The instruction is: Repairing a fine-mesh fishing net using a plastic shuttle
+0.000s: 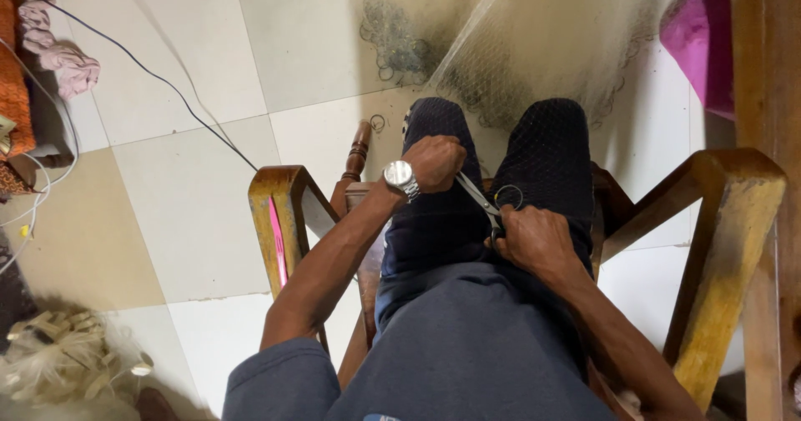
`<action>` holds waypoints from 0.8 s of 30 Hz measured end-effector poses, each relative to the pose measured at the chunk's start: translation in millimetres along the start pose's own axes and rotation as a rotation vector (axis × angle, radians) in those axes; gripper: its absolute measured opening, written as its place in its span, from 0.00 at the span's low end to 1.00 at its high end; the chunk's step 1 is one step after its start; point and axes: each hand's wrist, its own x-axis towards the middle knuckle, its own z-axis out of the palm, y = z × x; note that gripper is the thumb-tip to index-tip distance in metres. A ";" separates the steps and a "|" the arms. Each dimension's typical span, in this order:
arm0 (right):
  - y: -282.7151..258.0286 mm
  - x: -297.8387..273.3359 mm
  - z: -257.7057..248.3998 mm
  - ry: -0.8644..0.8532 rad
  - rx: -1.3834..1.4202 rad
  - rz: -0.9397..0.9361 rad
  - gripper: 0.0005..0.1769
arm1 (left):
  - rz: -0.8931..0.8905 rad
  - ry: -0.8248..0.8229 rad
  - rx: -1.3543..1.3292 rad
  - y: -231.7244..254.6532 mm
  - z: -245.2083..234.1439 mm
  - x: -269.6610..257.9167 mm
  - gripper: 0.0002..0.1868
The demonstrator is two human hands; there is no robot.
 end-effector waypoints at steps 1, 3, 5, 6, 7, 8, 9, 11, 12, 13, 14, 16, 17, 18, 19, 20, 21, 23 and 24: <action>-1.5 -1.4 -1.5 0.000 0.001 -0.001 0.27 | 0.000 -0.001 0.001 1.3 -2.1 -0.4 0.05; -4.2 -4.3 -4.7 0.006 -0.001 0.012 0.28 | 0.027 0.005 0.034 4.0 -6.2 -1.1 0.05; -4.8 -7.0 -5.4 0.017 0.007 0.002 0.28 | 0.030 0.009 0.022 -1.0 -0.1 1.4 0.06; -5.1 -8.3 -5.7 0.029 0.014 -0.006 0.28 | 0.035 0.014 0.009 -3.6 2.9 2.7 0.08; -4.3 -7.8 -2.7 0.030 0.016 -0.005 0.28 | 0.036 0.013 0.011 -1.6 0.7 2.6 0.08; -3.1 -7.3 0.2 0.038 0.014 -0.005 0.28 | 0.040 0.013 0.007 0.6 -1.3 2.8 0.09; -2.2 -6.9 3.6 0.045 0.014 -0.005 0.29 | 0.044 0.011 0.004 2.8 -3.2 2.6 0.10; 0.7 -6.3 5.0 0.037 0.024 0.000 0.29 | 0.059 0.004 0.010 1.1 -2.6 3.3 0.10; 2.1 -6.3 5.9 0.029 0.029 0.004 0.29 | 0.073 0.000 0.014 0.6 -2.3 3.6 0.10; 3.4 -6.9 5.2 0.030 0.032 0.003 0.29 | 0.073 -0.002 0.016 0.9 -2.8 3.3 0.10; 4.7 -7.6 4.5 0.031 0.017 -0.002 0.29 | 0.071 0.003 0.001 1.2 -3.3 2.9 0.09; 6.8 -8.3 2.4 0.035 0.003 -0.007 0.28 | 0.070 0.009 -0.013 1.2 -3.3 3.6 0.09; 7.3 -8.6 1.9 0.045 -0.002 -0.005 0.28 | 0.045 -0.010 -0.009 0.8 -2.3 4.1 0.09; 7.9 -8.8 1.3 0.056 -0.007 -0.002 0.28 | 0.019 -0.029 -0.005 0.4 -1.3 4.7 0.09; 8.1 -7.6 1.7 0.057 -0.004 -0.001 0.28 | 0.020 -0.031 -0.003 1.4 -2.5 3.4 0.09; 8.3 -6.4 1.9 0.072 -0.011 0.002 0.28 | 0.002 -0.037 -0.012 2.3 -3.7 2.3 0.09; 8.7 -5.4 2.2 0.086 -0.018 0.006 0.28 | -0.016 -0.043 -0.020 3.4 -4.9 1.1 0.10; 11.3 -4.0 4.2 0.091 -0.022 -0.002 0.28 | -0.016 -0.053 -0.021 4.8 -9.0 -0.3 0.09; 12.4 -3.1 5.2 0.094 -0.029 -0.011 0.29 | -0.018 -0.060 -0.024 5.3 -11.1 -1.1 0.08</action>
